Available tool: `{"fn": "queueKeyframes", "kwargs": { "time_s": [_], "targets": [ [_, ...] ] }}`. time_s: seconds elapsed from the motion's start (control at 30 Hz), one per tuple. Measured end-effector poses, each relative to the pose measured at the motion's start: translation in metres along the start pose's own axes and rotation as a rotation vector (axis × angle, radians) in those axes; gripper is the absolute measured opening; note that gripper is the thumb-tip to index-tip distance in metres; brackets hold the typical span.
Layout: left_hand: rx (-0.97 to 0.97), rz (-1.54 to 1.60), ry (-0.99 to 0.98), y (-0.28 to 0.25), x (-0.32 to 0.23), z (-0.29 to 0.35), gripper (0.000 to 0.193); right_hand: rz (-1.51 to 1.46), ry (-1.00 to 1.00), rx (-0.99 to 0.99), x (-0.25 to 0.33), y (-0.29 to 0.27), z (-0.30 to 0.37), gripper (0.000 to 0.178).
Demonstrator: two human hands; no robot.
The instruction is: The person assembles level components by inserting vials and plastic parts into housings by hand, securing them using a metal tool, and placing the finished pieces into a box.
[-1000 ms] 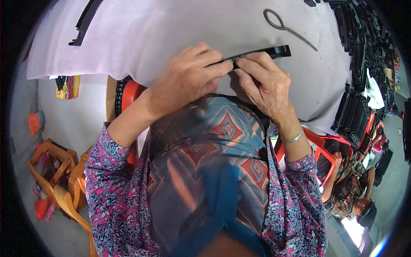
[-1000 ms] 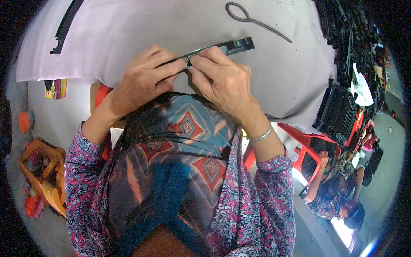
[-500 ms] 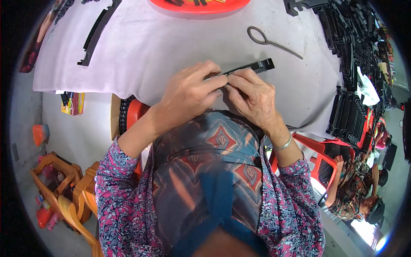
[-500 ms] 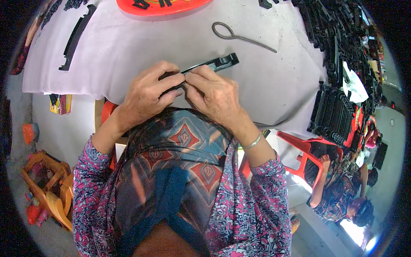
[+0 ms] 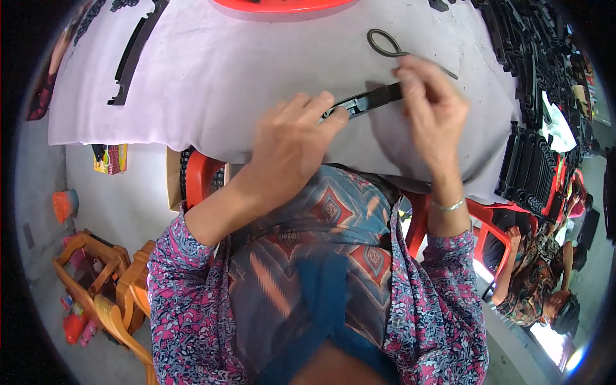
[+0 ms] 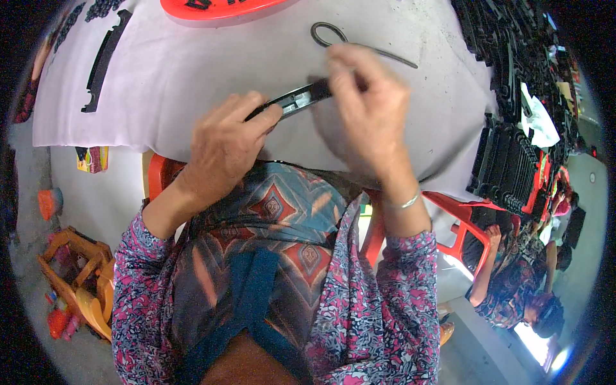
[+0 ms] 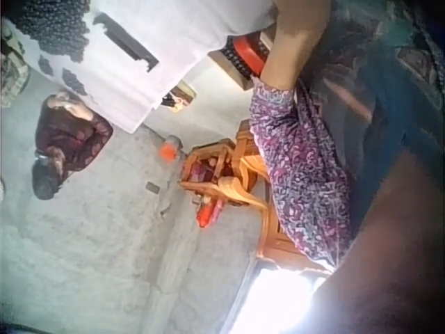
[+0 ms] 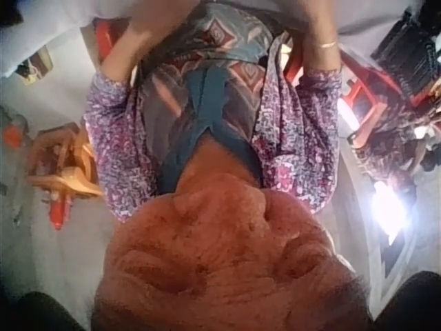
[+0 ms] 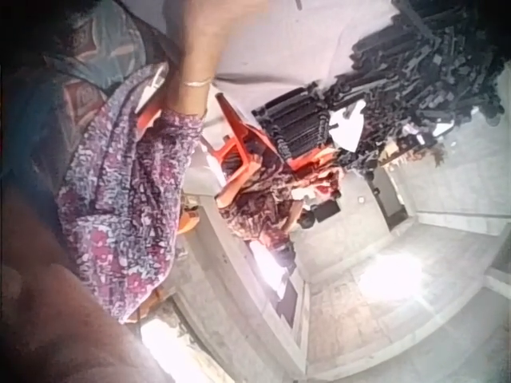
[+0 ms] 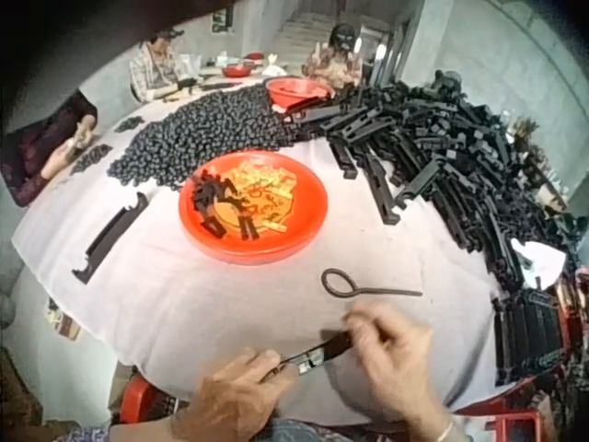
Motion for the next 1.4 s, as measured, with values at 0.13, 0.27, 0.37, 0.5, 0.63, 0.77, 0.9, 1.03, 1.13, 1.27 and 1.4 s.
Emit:
{"fn": "queueKeyframes", "kwargs": {
  "time_s": [0.13, 0.27, 0.37, 0.5, 0.63, 0.77, 0.9, 1.03, 1.13, 1.27, 1.4],
  "targets": [
    [-0.020, -0.043, -0.011, 0.002, -0.001, 0.002, 0.021, 0.396, -0.138, -0.089, -0.019, -0.027, -0.044, 0.023],
    [0.040, -0.052, 0.004, 0.000, 0.001, 0.003, 0.023, 0.683, -0.319, 0.089, -0.037, -0.015, -0.057, 0.020],
    [0.068, -0.059, -0.006, -0.005, 0.006, 0.005, 0.021, 0.833, -0.395, 0.071, -0.035, -0.009, -0.057, 0.019],
    [0.076, -0.088, 0.025, -0.002, 0.007, 0.009, 0.026, 0.949, -0.559, -0.009, -0.033, -0.003, -0.055, 0.013],
    [-0.025, -0.089, 0.050, 0.006, 0.007, 0.012, 0.024, 0.869, -0.537, -0.008, -0.037, -0.004, -0.062, 0.010],
    [-0.076, -0.073, 0.064, 0.009, 0.007, 0.012, 0.022, 0.605, -0.167, 0.103, -0.047, -0.013, -0.063, 0.010],
    [-0.133, -0.084, 0.096, 0.012, 0.007, 0.013, 0.021, 0.343, -0.070, 0.019, -0.058, -0.022, -0.056, 0.008],
    [-0.154, -0.083, 0.075, 0.013, 0.009, 0.014, 0.020, -0.186, 0.144, 0.079, -0.042, -0.027, -0.041, 0.007],
    [-0.156, -0.035, 0.052, 0.013, 0.009, 0.015, 0.025, -0.599, 0.158, 0.140, -0.014, -0.028, -0.033, 0.010],
    [-0.178, -0.015, 0.059, 0.016, 0.010, 0.015, 0.028, -1.079, 0.053, 0.199, 0.027, -0.021, -0.031, 0.034],
    [-0.191, 0.013, 0.072, 0.015, 0.011, 0.016, 0.029, -1.248, -0.012, 0.266, 0.040, -0.005, -0.032, 0.047]
  ]
}}
Point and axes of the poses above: each hand's wrist, its own z-axis away from the middle knuckle, its own y-axis out of the palm, x = y × z, the point moved 6 cm from there along -z, towards the middle knuckle, and after that the axes turned 15 degrees about z, right-handed, at the moved point
